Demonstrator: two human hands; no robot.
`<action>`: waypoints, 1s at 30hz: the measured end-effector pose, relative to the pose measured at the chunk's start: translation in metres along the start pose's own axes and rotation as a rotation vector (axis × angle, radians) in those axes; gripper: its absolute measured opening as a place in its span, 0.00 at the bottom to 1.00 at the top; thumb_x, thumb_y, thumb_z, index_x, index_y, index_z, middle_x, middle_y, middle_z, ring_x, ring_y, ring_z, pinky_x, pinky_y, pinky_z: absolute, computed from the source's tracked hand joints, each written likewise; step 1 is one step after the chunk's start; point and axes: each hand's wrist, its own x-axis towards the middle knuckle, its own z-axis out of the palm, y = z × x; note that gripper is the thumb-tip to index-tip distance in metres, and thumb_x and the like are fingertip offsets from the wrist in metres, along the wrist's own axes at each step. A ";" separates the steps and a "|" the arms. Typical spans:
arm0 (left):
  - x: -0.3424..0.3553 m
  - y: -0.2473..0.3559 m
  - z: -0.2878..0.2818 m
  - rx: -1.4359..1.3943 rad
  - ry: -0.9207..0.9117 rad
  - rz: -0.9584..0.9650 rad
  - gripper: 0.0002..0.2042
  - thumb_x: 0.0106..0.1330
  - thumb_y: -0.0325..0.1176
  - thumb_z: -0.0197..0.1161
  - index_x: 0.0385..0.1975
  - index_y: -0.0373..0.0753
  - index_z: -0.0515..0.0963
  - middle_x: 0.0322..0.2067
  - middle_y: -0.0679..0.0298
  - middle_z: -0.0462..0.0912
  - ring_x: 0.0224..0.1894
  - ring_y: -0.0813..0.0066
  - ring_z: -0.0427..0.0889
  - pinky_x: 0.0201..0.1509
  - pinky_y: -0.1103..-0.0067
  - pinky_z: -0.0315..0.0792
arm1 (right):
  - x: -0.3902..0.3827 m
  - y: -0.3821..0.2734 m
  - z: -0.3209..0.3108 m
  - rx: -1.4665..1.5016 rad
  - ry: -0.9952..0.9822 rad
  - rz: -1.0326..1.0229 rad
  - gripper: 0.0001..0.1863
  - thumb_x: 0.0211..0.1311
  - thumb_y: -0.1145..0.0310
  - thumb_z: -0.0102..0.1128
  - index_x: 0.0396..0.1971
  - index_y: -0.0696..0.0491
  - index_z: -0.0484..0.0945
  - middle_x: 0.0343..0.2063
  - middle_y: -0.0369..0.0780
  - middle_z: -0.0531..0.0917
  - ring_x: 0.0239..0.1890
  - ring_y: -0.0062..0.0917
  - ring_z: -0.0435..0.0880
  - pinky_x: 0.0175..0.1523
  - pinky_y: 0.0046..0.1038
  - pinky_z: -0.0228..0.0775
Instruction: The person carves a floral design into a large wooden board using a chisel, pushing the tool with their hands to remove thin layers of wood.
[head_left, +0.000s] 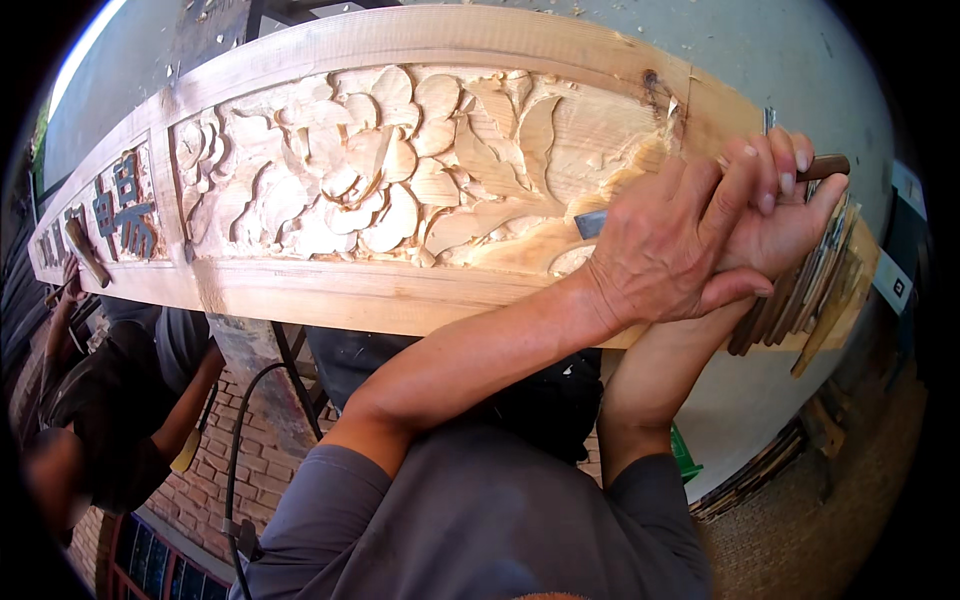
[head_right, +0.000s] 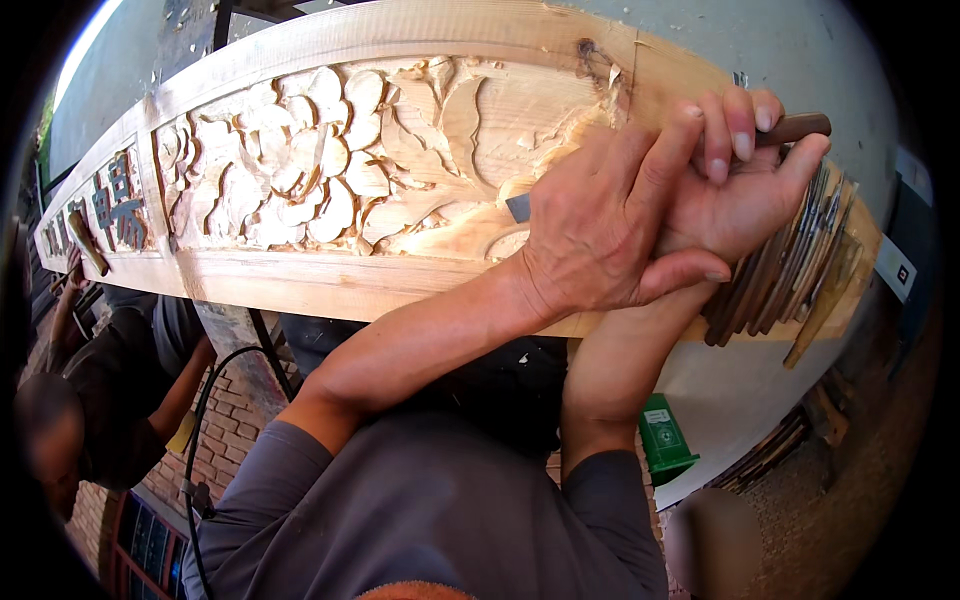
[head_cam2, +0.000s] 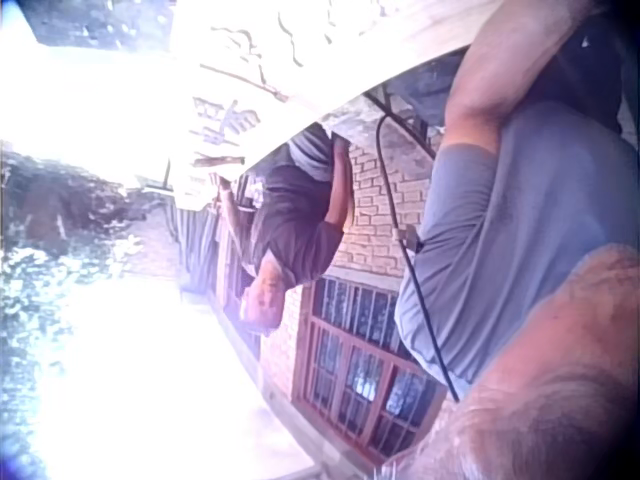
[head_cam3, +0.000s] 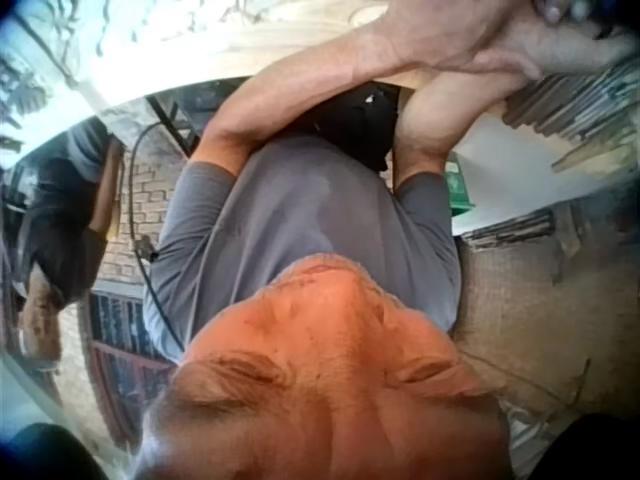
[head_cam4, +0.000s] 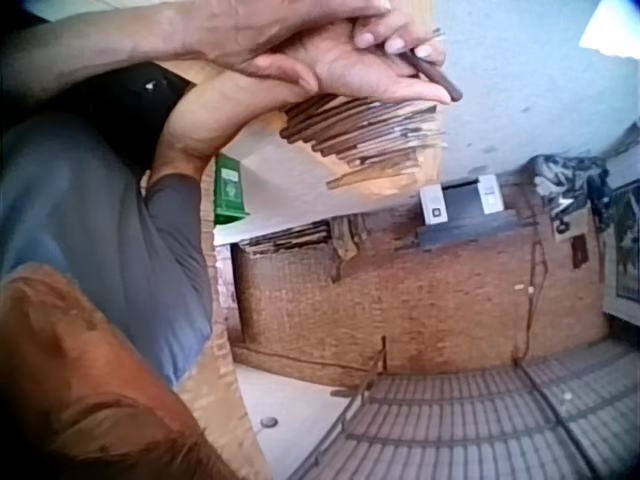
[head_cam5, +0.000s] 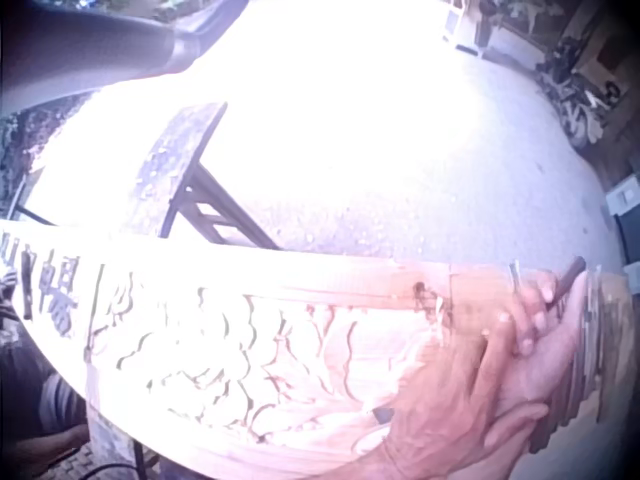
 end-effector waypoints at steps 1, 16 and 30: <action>0.000 0.001 0.001 -0.004 0.002 0.019 0.55 0.65 0.70 0.66 0.77 0.25 0.63 0.42 0.53 0.75 0.38 0.56 0.78 0.40 0.65 0.75 | -0.001 -0.002 -0.001 0.053 -0.054 0.003 0.30 0.85 0.36 0.46 0.36 0.50 0.70 0.25 0.33 0.69 0.21 0.19 0.61 0.35 0.24 0.63; -0.061 0.022 -0.103 -0.471 -0.249 -0.093 0.41 0.67 0.58 0.72 0.71 0.31 0.73 0.59 0.47 0.85 0.54 0.46 0.86 0.60 0.59 0.79 | -0.101 0.012 0.107 -1.194 -0.147 -0.748 0.26 0.79 0.49 0.65 0.52 0.61 0.79 0.34 0.44 0.87 0.22 0.22 0.79 0.33 0.24 0.75; -0.070 -0.016 -0.169 -0.163 -0.247 -0.203 0.28 0.58 0.42 0.84 0.57 0.37 0.86 0.56 0.55 0.92 0.65 0.55 0.88 0.77 0.52 0.71 | -0.137 0.138 0.128 -1.109 -0.902 -0.870 0.18 0.70 0.54 0.67 0.33 0.56 0.80 0.22 0.34 0.74 0.20 0.22 0.73 0.26 0.24 0.64</action>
